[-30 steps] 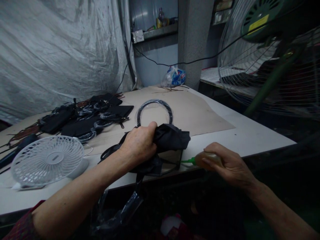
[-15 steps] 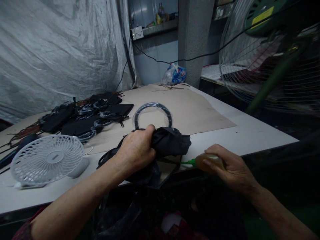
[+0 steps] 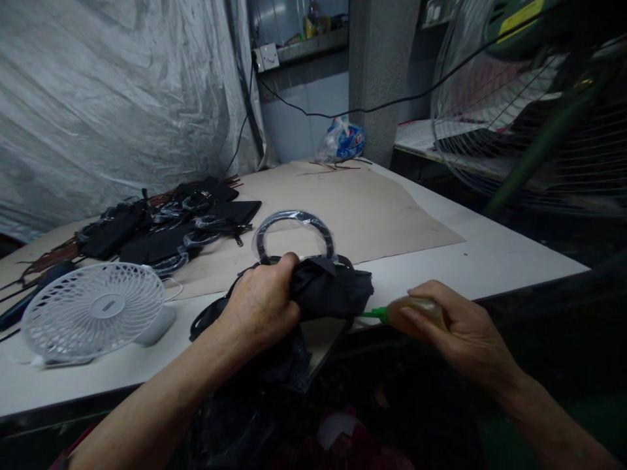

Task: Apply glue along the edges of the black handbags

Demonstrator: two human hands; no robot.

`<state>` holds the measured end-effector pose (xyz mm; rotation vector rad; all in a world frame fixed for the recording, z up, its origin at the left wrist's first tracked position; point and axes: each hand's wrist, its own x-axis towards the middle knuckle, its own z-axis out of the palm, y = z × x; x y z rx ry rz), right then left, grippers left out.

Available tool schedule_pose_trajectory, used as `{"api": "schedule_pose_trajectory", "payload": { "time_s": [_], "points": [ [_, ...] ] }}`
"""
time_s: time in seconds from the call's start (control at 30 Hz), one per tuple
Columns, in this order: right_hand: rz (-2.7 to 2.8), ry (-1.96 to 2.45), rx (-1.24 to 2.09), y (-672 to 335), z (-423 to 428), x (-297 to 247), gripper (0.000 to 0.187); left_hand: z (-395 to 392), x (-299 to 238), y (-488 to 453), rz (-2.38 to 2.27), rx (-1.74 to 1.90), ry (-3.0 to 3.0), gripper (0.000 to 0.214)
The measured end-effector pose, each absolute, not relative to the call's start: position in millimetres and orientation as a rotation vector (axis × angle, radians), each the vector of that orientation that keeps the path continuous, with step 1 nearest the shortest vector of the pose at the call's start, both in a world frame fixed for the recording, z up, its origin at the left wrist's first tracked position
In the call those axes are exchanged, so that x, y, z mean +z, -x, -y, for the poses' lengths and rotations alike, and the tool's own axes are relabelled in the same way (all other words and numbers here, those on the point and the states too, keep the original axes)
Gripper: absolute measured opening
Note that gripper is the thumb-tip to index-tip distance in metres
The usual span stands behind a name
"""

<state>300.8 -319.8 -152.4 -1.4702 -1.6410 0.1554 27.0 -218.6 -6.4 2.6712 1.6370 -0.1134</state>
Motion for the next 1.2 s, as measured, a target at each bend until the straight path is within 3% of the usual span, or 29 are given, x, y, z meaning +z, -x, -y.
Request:
{"api": "schedule_pose_trajectory", "payload": {
  "time_s": [0.5,1.2],
  "points": [
    [1.58,1.507,0.088,-285.6,334.4,-150.9,0.011,235.5,-16.3,-11.6,-1.586,0.022,-2.489,0.052],
    [1.646,1.39,-0.05,-278.5,337.9,-146.6,0.007,242.8,-18.7,-7.5,-1.611,0.034,-2.442,0.052]
  ]
}}
